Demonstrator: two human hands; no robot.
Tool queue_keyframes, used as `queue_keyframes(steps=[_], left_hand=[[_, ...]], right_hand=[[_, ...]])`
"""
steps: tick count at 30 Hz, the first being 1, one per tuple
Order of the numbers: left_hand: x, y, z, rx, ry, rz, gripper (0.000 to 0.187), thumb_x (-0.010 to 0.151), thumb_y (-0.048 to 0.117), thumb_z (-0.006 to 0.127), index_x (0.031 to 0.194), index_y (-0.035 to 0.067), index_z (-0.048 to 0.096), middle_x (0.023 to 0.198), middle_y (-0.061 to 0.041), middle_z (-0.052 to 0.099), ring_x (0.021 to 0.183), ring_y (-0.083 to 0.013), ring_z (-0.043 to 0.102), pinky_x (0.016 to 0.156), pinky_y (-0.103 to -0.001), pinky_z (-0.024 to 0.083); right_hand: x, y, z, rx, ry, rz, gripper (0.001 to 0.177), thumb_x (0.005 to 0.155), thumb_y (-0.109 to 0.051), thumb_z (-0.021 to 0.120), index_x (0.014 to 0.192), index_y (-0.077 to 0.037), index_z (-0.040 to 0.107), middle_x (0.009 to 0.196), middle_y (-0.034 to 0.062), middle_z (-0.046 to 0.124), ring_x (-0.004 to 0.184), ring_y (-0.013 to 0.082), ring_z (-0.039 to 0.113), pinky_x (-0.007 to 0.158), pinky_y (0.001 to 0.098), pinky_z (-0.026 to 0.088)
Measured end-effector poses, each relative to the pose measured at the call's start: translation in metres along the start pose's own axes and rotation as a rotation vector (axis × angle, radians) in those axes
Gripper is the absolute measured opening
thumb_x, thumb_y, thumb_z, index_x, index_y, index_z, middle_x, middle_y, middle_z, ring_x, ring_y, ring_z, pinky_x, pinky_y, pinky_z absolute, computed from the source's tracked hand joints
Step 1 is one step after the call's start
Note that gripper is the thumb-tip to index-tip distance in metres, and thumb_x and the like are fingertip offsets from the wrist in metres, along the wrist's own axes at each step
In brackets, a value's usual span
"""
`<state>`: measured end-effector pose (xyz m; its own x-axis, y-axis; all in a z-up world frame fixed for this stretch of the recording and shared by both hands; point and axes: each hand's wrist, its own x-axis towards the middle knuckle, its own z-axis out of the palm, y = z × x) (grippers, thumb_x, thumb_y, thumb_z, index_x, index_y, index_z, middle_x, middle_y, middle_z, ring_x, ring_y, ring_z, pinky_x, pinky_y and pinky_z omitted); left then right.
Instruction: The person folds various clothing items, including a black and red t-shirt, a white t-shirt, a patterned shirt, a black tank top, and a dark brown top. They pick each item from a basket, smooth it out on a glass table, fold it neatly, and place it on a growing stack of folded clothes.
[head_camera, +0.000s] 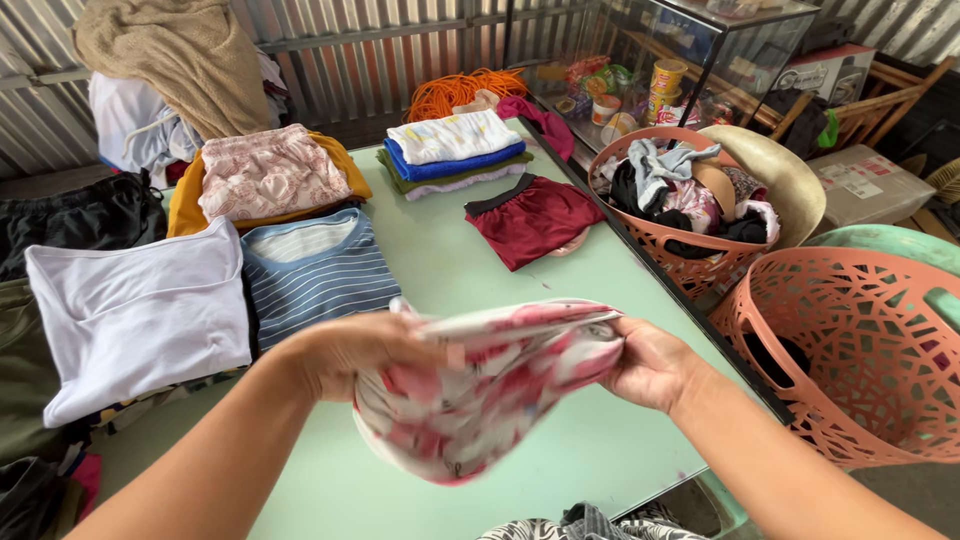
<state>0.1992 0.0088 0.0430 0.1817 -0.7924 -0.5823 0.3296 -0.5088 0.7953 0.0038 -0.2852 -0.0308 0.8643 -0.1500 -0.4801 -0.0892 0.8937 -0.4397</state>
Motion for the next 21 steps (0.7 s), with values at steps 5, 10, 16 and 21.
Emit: queue_keyframes(steps=[5,10,16,21], left_hand=[[0.078,-0.048,-0.045,0.475,0.451,0.117,0.04,0.077,0.01,0.076,0.111,-0.011,0.079,0.104,-0.025,0.079,0.083,-0.0337,0.077,0.077,-0.052,0.061],[0.054,-0.01,-0.041,-0.578,0.125,0.228,0.035,0.093,0.022,0.056,0.118,0.0,0.065,0.118,-0.02,0.072,0.098,-0.0294,0.075,0.078,-0.046,0.066],[0.006,0.021,0.017,1.054,-0.284,-0.236,0.057,0.085,0.039,0.068,0.127,0.002,0.066,0.125,-0.018,0.069,0.111,-0.0299,0.069,0.088,-0.043,0.06],[0.007,0.01,0.04,1.44,-0.38,-0.366,0.075,0.081,0.057,0.07,0.13,0.0,0.066,0.128,-0.017,0.067,0.116,-0.0306,0.066,0.094,-0.042,0.056]], right_hand=[[-0.037,0.014,0.028,-0.55,-0.649,0.178,0.057,0.093,-0.022,0.071,0.142,0.001,0.051,0.135,0.0169,0.06,0.121,0.0327,0.062,0.105,0.0494,0.048],[-0.043,0.012,0.036,-1.335,-0.129,0.625,0.049,0.098,-0.035,0.072,0.128,0.004,0.069,0.104,0.0182,0.074,0.097,0.0322,0.067,0.085,0.0477,0.051],[0.009,-0.027,0.001,-2.748,-0.145,0.528,0.049,0.095,-0.049,0.069,0.118,-0.006,0.076,0.114,0.0159,0.07,0.109,0.0341,0.067,0.099,0.0464,0.05],[0.005,-0.055,0.041,-2.822,-0.037,0.504,0.065,0.079,-0.055,0.079,0.124,-0.008,0.07,0.122,0.0133,0.071,0.115,0.0307,0.066,0.102,0.0414,0.051]])
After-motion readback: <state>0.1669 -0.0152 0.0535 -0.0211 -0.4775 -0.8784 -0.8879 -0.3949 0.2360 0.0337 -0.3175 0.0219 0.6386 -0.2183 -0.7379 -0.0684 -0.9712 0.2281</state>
